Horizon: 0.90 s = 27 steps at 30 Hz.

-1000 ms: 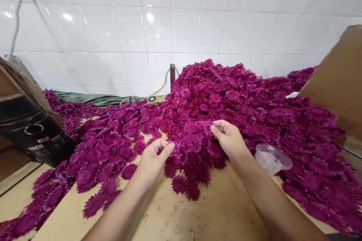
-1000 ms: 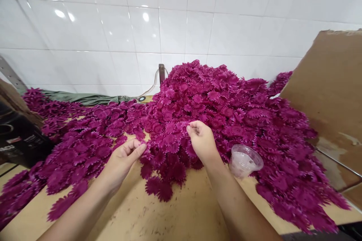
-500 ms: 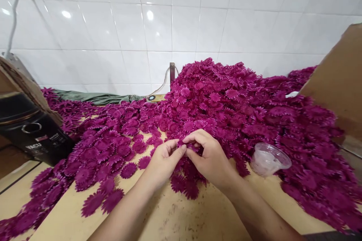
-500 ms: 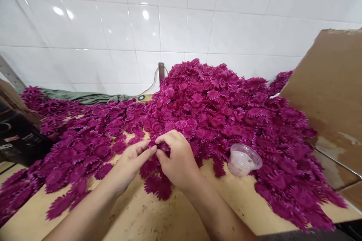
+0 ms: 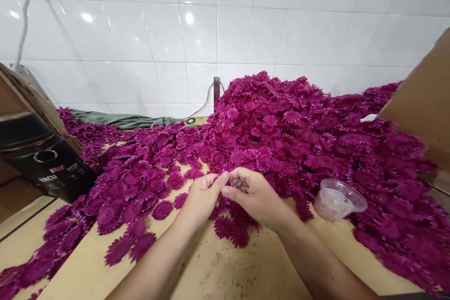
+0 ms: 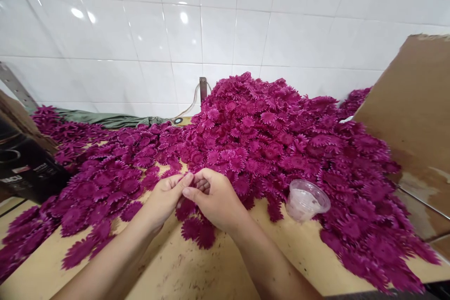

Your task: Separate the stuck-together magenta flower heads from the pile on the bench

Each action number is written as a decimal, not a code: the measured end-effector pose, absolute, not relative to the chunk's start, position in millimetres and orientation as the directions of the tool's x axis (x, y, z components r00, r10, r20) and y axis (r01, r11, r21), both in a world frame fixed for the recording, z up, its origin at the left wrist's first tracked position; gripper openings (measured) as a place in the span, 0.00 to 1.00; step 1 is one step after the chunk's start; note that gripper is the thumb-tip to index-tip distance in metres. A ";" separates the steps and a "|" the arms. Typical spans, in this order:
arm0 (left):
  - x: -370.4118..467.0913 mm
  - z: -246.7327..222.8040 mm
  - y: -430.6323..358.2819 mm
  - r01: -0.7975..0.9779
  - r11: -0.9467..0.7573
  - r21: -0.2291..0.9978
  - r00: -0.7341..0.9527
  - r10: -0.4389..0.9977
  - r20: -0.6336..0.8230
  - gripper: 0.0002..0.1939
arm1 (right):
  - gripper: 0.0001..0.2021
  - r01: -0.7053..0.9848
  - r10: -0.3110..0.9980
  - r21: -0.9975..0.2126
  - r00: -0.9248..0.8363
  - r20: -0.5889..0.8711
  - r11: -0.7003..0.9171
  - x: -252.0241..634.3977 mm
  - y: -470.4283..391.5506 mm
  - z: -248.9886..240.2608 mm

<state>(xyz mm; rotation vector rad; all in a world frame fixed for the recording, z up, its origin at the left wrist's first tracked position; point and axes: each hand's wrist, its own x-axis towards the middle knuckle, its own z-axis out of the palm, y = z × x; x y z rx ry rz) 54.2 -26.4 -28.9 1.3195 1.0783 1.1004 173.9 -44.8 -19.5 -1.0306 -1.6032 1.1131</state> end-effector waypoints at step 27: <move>37.6 -28.7 -27.0 -0.091 -0.068 0.994 0.205 0.975 0.085 0.26 | 0.05 -0.005 0.985 -0.992 -0.116 0.126 0.127 191.9 -25.4 -21.5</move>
